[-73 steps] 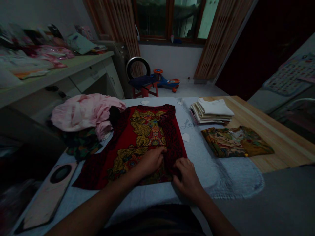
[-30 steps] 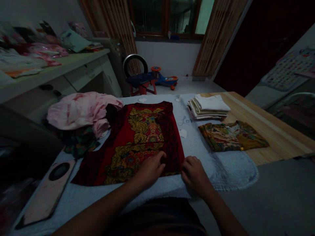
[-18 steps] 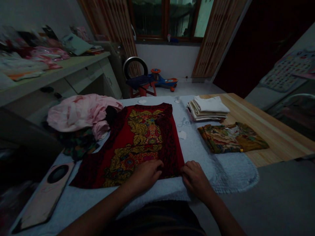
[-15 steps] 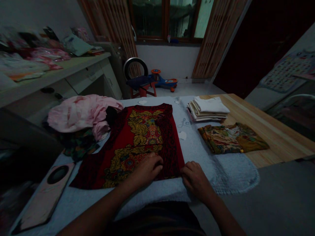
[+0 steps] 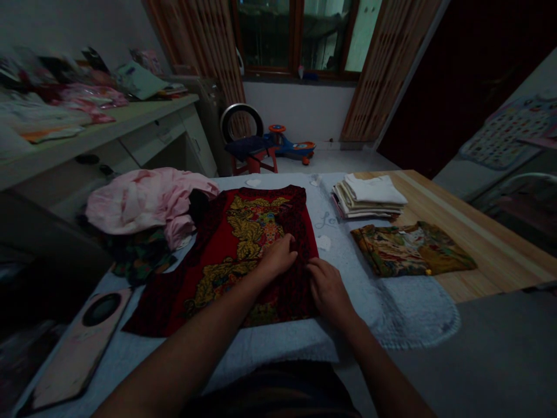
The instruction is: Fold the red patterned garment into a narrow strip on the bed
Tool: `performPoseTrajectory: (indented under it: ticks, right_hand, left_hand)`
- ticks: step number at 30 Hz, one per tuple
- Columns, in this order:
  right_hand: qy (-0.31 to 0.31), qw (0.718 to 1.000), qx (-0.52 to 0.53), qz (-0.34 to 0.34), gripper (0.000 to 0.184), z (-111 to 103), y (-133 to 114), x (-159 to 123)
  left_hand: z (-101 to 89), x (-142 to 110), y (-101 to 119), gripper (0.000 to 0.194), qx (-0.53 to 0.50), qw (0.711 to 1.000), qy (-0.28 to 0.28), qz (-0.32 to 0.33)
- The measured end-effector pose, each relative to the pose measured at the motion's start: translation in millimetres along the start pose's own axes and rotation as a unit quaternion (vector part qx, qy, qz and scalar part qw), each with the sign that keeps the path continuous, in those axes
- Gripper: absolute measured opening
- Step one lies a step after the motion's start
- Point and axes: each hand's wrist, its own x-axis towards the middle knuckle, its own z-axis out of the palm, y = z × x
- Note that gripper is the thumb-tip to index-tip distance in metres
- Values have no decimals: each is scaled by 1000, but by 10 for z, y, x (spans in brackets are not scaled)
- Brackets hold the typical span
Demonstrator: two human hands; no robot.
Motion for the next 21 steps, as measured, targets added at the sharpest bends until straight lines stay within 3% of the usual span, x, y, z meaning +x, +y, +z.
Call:
performPoseTrajectory:
  ticks: [4, 9, 17, 21]
  right_hand:
    - [-7, 999, -32, 0, 45, 196, -41, -63]
    - [-29, 998, -50, 7, 52, 177, -56, -111]
    - [-119, 989, -79, 26, 57, 119, -95, -120]
    - [-86, 994, -56, 26, 57, 121, -41, -152]
  left_hand:
    - [105, 42, -45, 40, -21, 999, 6, 40]
    - [165, -13, -156, 35, -52, 993, 51, 95]
    - [160, -301, -199, 34, 152, 978, 116, 88]
    - [87, -539, -198, 28, 147, 981, 104, 74]
